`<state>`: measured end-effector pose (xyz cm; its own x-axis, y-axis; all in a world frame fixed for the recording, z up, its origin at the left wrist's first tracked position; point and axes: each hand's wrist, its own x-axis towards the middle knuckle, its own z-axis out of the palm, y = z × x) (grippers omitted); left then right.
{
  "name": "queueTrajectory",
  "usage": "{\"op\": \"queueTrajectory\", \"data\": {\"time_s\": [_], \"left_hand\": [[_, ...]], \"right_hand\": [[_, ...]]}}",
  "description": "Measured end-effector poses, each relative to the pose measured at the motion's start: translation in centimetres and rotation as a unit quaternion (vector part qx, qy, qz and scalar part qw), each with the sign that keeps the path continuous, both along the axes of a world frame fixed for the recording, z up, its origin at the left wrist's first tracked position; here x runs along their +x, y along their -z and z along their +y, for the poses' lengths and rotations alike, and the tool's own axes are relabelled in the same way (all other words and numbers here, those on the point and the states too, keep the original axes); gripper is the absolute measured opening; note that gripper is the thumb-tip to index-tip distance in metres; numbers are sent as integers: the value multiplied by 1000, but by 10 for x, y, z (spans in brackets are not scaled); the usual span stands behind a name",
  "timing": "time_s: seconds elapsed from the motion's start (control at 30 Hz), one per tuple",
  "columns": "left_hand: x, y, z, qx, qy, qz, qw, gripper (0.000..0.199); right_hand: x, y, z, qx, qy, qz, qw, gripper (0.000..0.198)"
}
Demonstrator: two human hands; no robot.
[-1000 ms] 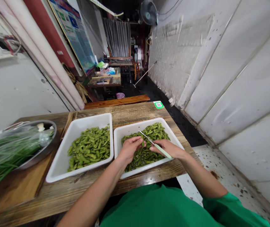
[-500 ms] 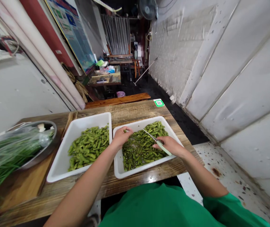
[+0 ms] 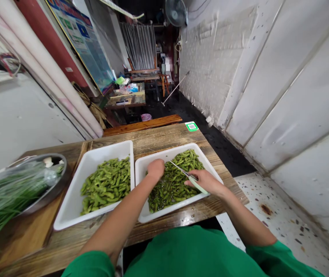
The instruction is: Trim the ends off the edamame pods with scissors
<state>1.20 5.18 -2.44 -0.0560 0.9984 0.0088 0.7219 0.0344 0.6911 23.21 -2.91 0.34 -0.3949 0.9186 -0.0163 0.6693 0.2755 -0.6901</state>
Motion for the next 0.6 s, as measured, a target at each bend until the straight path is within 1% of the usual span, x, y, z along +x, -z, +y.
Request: {"op": "queueTrajectory", "data": {"time_s": [0.1, 0.17, 0.2, 0.23, 0.3, 0.37, 0.43, 0.5, 0.53, 0.6], "left_hand": [[-4, -4, -4, -15, 22, 39, 999, 15], [-7, -8, -9, -28, 35, 33, 998, 3], [-9, -11, -12, -35, 41, 10, 998, 4], [-10, -14, -15, -46, 47, -26, 997, 9], [-13, -20, -23, -77, 41, -128, 988, 19], [-15, -25, -30, -119, 7, -251, 961, 29], [-16, -29, -36, -164, -25, -373, 913, 36], [-16, -31, -40, -194, -31, -473, 859, 35], [-16, -32, -42, -203, -32, -508, 836, 33], [-16, -33, -45, -210, -44, -551, 807, 27]], "right_hand": [[0, 0, -1, -7, 1, 0, 1000, 43], [0, 0, -1, -10, 4, 0, 1000, 43], [0, -1, -1, -9, 5, 0, 1000, 43], [-1, -1, -1, -8, 4, 0, 1000, 43], [-3, -3, -1, -4, 0, 1, 1000, 44], [-5, -5, 0, -4, -5, 0, 1000, 45], [-7, -7, 0, -7, -7, 4, 1000, 44], [-10, -9, -1, -9, -7, 13, 1000, 42], [-11, -9, -1, -13, -8, 21, 1000, 41], [-13, -10, -3, -41, -11, 50, 998, 41]]}}
